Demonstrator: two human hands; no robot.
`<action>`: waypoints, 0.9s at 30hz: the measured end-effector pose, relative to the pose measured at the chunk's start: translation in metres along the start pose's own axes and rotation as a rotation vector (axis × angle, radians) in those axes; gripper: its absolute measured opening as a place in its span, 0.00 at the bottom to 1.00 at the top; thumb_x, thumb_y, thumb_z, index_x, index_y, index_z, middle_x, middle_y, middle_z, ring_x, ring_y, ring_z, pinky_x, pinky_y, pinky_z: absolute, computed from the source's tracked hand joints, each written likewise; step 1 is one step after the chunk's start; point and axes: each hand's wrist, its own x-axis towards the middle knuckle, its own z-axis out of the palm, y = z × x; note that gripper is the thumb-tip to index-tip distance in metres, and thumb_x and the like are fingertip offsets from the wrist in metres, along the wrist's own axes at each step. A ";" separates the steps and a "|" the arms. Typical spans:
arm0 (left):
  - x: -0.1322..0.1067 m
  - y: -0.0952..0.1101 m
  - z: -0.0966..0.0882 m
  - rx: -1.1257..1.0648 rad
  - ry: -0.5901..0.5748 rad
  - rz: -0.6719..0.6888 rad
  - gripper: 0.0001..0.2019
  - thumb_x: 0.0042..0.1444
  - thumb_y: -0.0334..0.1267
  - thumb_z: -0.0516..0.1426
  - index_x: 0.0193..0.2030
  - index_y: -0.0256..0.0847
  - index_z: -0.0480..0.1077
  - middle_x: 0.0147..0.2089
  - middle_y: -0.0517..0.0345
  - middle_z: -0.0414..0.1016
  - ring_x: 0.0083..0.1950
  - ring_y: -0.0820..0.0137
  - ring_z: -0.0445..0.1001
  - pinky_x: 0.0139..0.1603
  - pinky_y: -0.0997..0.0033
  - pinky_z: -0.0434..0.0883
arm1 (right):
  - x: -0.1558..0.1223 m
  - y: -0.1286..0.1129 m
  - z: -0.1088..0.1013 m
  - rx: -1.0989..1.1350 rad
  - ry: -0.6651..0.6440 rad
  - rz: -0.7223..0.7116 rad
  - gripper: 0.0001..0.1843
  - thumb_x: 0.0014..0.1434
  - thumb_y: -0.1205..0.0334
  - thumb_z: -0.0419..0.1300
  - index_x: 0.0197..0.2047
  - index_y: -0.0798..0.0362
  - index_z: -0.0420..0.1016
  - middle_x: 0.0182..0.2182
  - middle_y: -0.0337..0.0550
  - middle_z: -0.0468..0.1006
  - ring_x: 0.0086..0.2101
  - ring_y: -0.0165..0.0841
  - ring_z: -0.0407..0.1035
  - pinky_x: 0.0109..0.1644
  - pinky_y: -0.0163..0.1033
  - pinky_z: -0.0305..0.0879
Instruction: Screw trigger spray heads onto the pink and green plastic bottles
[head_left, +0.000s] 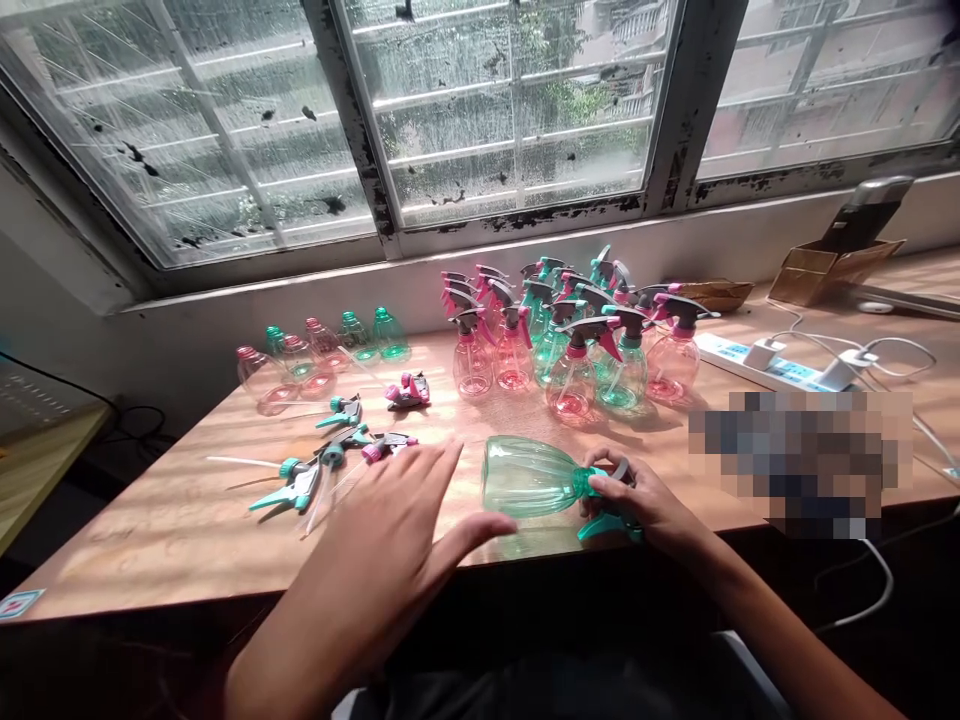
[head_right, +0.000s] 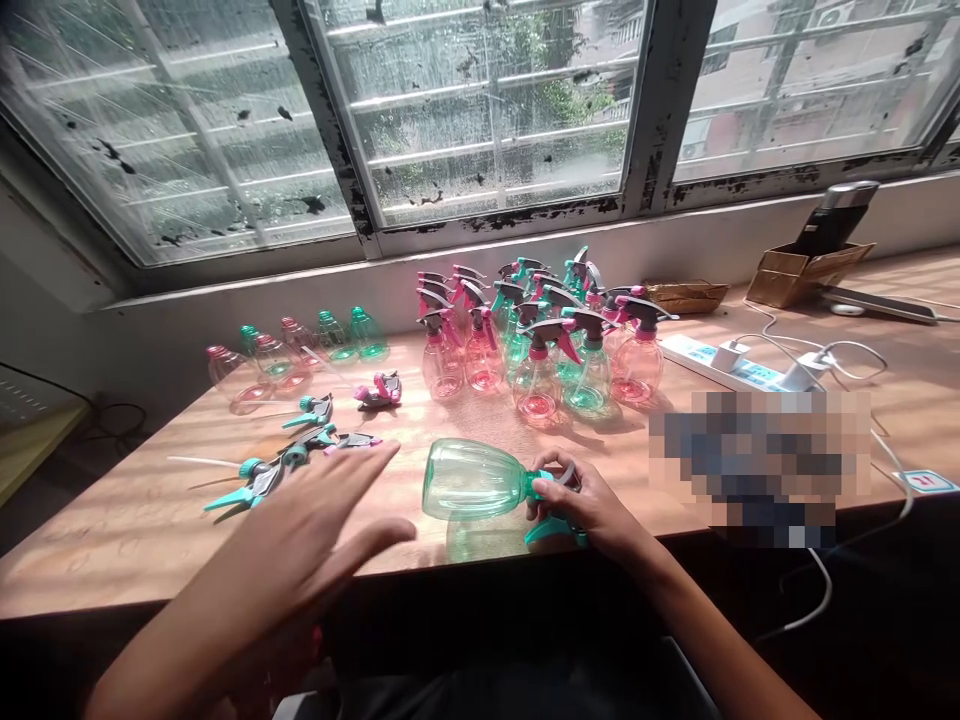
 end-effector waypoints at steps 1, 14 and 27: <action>0.004 -0.002 0.006 0.070 -0.044 -0.011 0.26 0.54 0.57 0.66 0.55 0.46 0.75 0.56 0.48 0.79 0.61 0.44 0.72 0.68 0.44 0.60 | 0.001 0.000 0.001 -0.002 -0.001 -0.007 0.19 0.57 0.49 0.70 0.42 0.49 0.67 0.25 0.38 0.81 0.28 0.38 0.77 0.34 0.40 0.74; -0.005 -0.059 0.072 -0.427 -0.160 -0.218 0.30 0.65 0.50 0.59 0.71 0.50 0.60 0.73 0.51 0.59 0.68 0.52 0.64 0.68 0.51 0.64 | 0.003 0.001 0.004 -0.058 0.040 0.016 0.22 0.54 0.47 0.71 0.43 0.50 0.69 0.25 0.38 0.80 0.27 0.37 0.76 0.33 0.39 0.71; -0.013 -0.072 0.074 -0.860 -0.228 -0.187 0.37 0.58 0.44 0.67 0.71 0.51 0.59 0.78 0.50 0.47 0.77 0.50 0.48 0.76 0.47 0.52 | 0.001 0.002 0.003 -0.097 -0.034 0.024 0.21 0.59 0.47 0.68 0.45 0.51 0.68 0.25 0.39 0.81 0.27 0.36 0.75 0.33 0.38 0.69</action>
